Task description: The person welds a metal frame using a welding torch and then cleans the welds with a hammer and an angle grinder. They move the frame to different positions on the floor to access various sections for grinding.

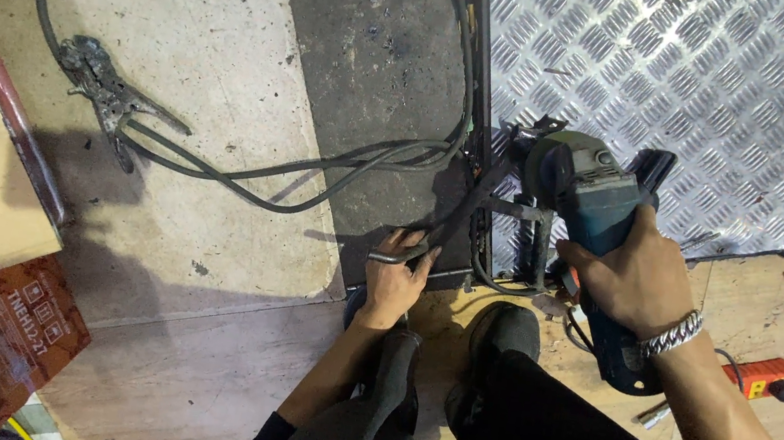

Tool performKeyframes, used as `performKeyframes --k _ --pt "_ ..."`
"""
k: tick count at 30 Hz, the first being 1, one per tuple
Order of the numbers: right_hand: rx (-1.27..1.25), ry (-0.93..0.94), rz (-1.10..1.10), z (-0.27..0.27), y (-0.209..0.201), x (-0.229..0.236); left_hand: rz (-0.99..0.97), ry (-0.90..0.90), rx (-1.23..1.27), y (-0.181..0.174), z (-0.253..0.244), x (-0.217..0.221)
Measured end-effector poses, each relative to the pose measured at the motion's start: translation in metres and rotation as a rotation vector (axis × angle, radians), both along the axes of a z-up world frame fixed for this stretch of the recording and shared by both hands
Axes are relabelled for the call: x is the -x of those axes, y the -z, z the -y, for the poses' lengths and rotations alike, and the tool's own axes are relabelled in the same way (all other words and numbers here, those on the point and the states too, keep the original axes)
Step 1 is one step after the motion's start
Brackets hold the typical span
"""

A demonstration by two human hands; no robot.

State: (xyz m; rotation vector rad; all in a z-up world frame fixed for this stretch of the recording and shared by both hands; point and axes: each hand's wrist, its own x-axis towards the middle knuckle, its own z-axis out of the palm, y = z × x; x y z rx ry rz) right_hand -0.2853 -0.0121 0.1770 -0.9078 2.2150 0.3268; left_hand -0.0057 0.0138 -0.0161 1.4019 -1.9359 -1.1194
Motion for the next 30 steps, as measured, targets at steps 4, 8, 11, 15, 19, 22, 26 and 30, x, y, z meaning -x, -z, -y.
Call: performKeyframes --k 4,8,11,15,19,22,26,30 --pt "-0.009 0.031 -0.003 0.002 0.002 -0.002 -0.046 -0.016 0.007 -0.008 0.008 0.003" --pt "-0.066 0.095 0.001 0.005 0.01 -0.006 -0.131 -0.054 0.004 -0.015 0.012 0.005" --pt "-0.076 0.1 0.024 0.009 0.009 -0.008 -0.088 -0.042 0.061 0.001 0.005 0.003" --pt "-0.095 0.032 -0.047 0.004 0.02 -0.01 -0.087 -0.036 0.075 0.004 0.003 0.001" --pt "-0.084 -0.012 -0.045 0.002 0.015 -0.019 -0.129 -0.075 -0.001 -0.005 0.007 0.005" --pt "-0.051 -0.043 -0.042 -0.003 0.015 -0.018 -0.14 -0.091 -0.047 -0.011 0.01 0.004" --pt "-0.032 -0.159 -0.069 -0.011 0.021 -0.016 -0.094 -0.06 -0.038 -0.019 0.014 0.006" --pt "0.033 -0.181 -0.04 -0.011 0.019 -0.016 -0.092 -0.048 -0.024 -0.022 0.016 0.007"
